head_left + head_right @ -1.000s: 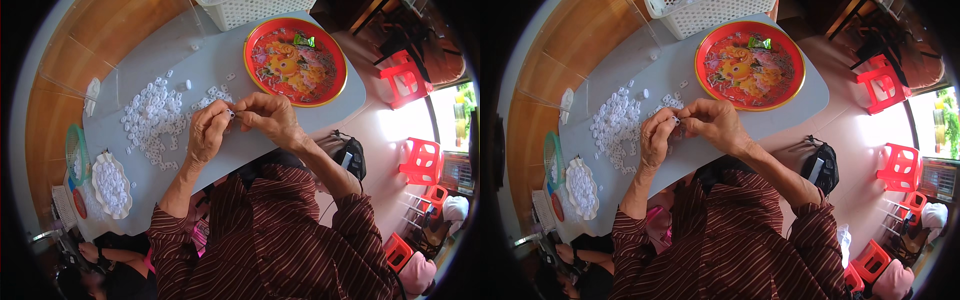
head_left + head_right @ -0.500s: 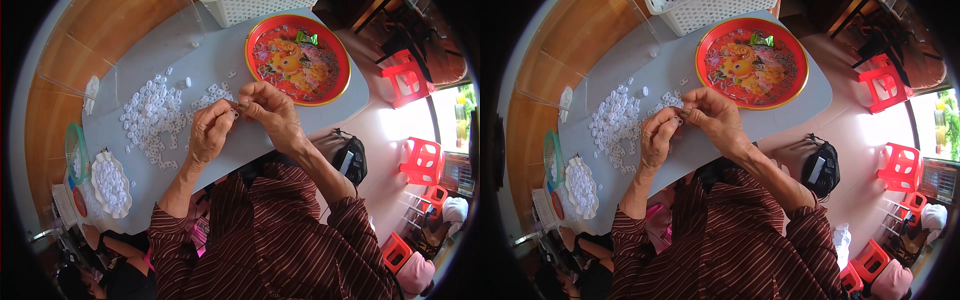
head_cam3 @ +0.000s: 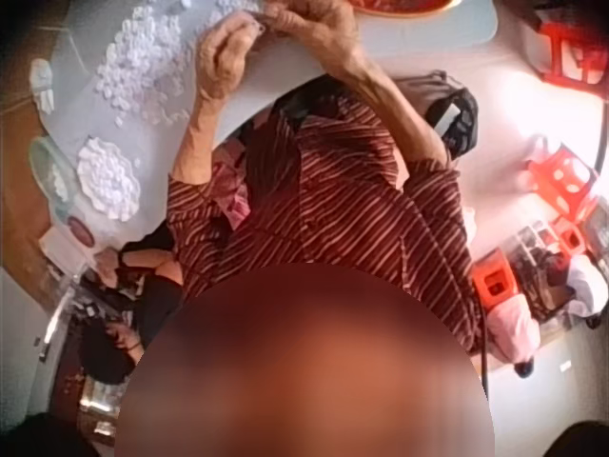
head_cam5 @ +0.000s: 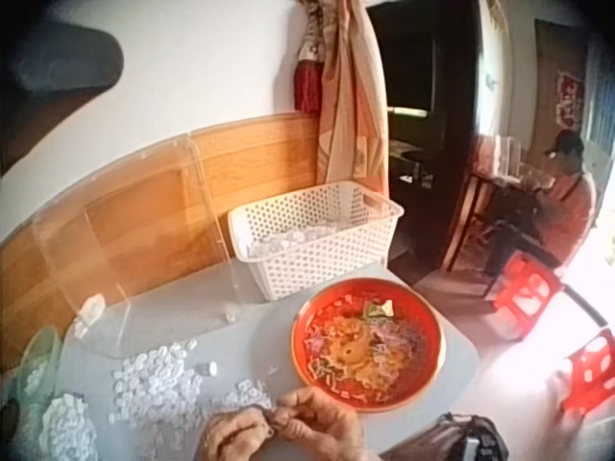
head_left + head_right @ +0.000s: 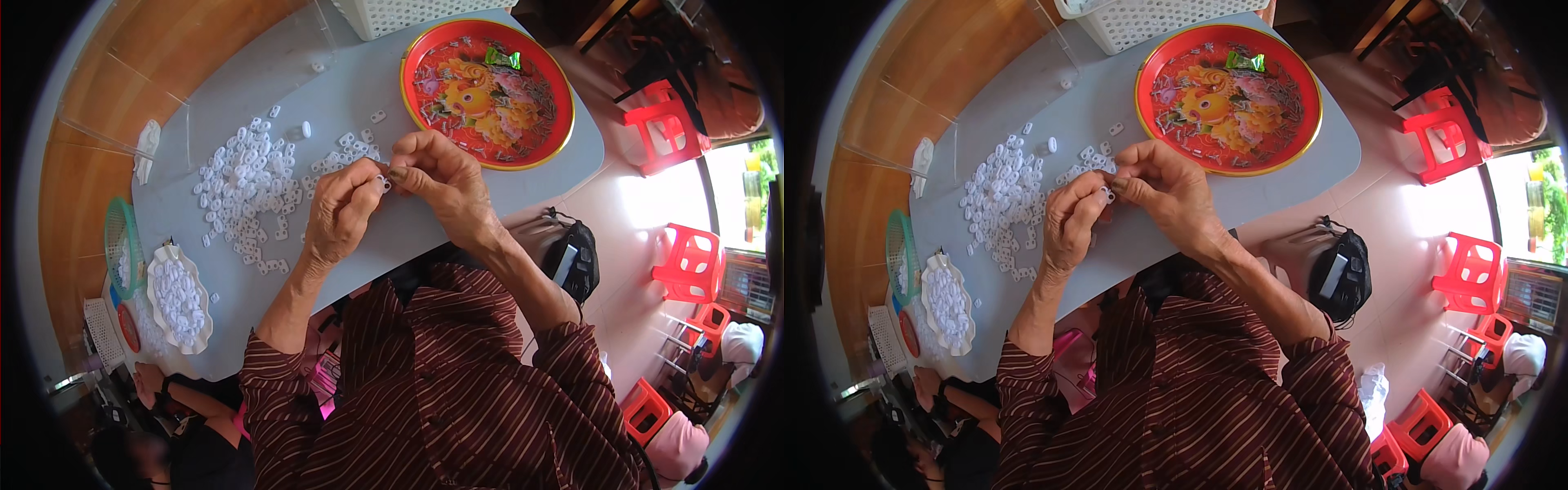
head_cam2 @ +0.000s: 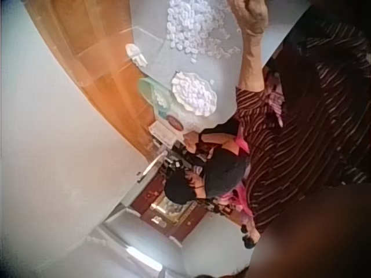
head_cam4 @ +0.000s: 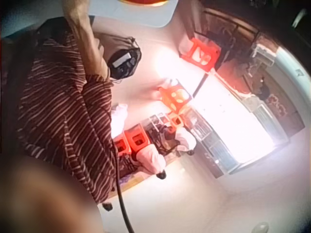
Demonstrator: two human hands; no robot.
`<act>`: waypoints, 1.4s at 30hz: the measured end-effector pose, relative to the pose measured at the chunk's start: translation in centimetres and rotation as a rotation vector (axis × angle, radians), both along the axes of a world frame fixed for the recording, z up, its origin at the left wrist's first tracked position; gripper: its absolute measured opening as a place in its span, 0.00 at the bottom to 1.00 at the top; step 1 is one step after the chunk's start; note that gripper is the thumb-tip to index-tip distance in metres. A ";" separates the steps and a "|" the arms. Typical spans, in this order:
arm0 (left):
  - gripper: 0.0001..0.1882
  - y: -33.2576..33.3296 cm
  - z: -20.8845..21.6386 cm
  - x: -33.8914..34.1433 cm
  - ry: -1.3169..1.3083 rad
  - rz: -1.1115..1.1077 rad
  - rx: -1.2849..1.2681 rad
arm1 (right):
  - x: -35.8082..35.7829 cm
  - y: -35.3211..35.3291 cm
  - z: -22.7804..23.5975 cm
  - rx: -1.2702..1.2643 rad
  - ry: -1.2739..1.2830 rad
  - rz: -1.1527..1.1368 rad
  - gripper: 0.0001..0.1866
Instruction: Handling and inspecting small white plastic components at a workshop table.
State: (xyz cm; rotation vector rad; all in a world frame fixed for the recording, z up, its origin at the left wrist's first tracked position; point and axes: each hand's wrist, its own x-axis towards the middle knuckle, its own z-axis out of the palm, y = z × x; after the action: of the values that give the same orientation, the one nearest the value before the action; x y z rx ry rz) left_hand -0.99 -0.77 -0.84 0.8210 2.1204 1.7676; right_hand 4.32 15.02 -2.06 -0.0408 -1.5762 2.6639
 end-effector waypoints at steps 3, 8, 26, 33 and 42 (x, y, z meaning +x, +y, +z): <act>0.06 0.1 -0.2 -0.1 0.016 -0.024 0.021 | 0.1 0.0 0.0 -0.004 0.007 -0.005 0.11; 0.04 0.0 0.3 -0.1 0.070 -0.066 -0.028 | 0.2 0.1 -0.2 0.038 0.004 -0.017 0.12; 0.03 -0.6 0.7 -1.0 0.216 -0.157 -0.093 | 0.5 0.2 0.0 0.292 0.052 -0.058 0.05; 0.05 -0.5 1.5 -0.6 0.144 -0.144 -0.146 | 0.7 0.3 0.1 0.510 0.018 -0.098 0.09; 0.04 -0.7 1.5 -1.1 0.130 -0.183 -0.096 | 0.5 0.4 0.3 0.529 -0.048 -0.044 0.09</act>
State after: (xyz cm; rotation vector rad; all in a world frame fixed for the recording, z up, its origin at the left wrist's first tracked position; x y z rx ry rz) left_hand -2.11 -1.46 0.62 1.0914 2.1144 1.5469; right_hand 4.78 15.40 -1.77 -0.1180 -2.2046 2.1435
